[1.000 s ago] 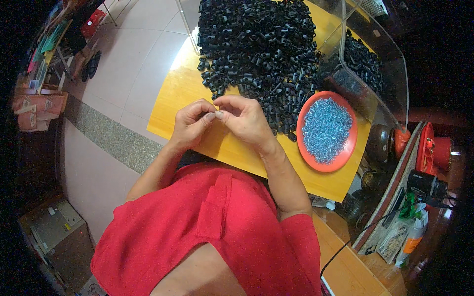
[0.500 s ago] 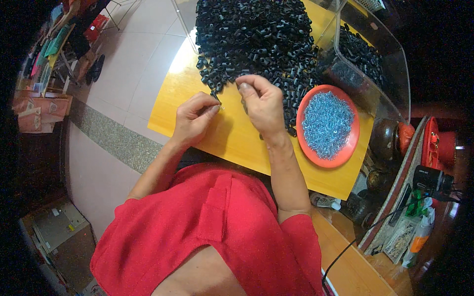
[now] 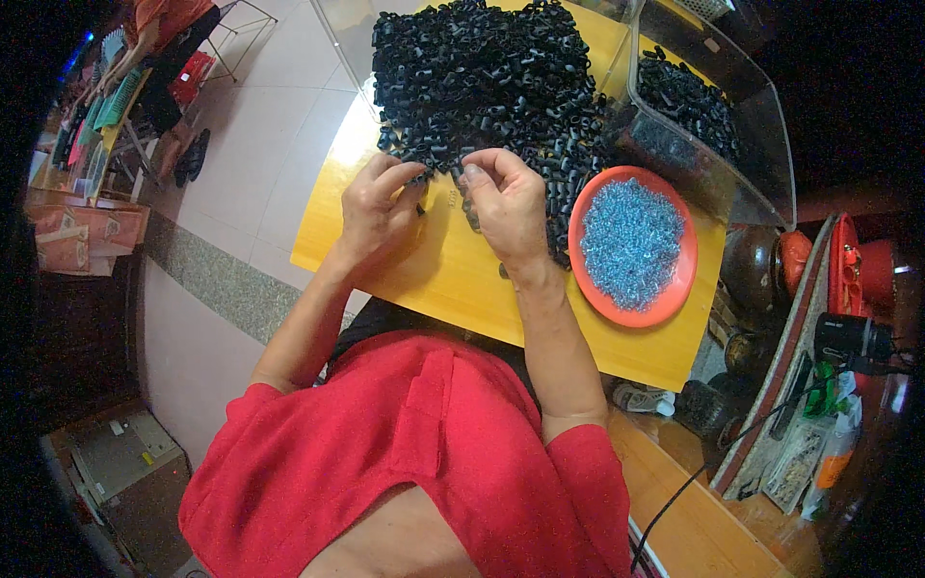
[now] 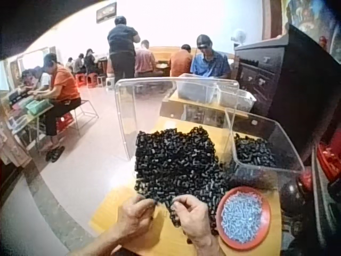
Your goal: The person assembles plastic cord locks by fitting springs and inner pegs into outer plastic housings by hand.
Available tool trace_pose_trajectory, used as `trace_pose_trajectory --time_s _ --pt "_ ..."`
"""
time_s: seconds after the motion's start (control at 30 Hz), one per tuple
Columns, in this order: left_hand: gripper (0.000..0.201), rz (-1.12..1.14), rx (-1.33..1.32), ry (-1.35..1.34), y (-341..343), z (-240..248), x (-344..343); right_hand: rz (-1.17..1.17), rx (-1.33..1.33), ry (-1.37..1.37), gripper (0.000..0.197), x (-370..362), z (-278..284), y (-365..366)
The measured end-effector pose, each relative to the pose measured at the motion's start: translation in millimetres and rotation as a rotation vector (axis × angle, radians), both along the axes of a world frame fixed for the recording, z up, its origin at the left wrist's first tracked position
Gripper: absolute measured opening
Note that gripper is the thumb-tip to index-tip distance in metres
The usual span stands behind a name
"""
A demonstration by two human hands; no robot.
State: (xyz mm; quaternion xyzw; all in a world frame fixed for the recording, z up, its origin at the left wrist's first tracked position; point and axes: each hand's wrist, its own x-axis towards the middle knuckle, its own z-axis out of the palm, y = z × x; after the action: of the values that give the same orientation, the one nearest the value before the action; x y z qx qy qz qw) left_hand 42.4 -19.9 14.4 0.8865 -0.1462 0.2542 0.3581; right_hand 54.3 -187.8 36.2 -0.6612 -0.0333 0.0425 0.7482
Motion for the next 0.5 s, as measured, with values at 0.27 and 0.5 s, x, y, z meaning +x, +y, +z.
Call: trace_pose_trajectory --time_s 0.27,0.5 --pt "0.016 0.162 -0.030 0.132 10 -7 17 0.004 -0.018 -0.032 0.011 1 -3 0" --pt "0.018 0.094 0.034 0.080 9 -9 22 0.041 -0.074 -0.090 0.012 0 -7 3"
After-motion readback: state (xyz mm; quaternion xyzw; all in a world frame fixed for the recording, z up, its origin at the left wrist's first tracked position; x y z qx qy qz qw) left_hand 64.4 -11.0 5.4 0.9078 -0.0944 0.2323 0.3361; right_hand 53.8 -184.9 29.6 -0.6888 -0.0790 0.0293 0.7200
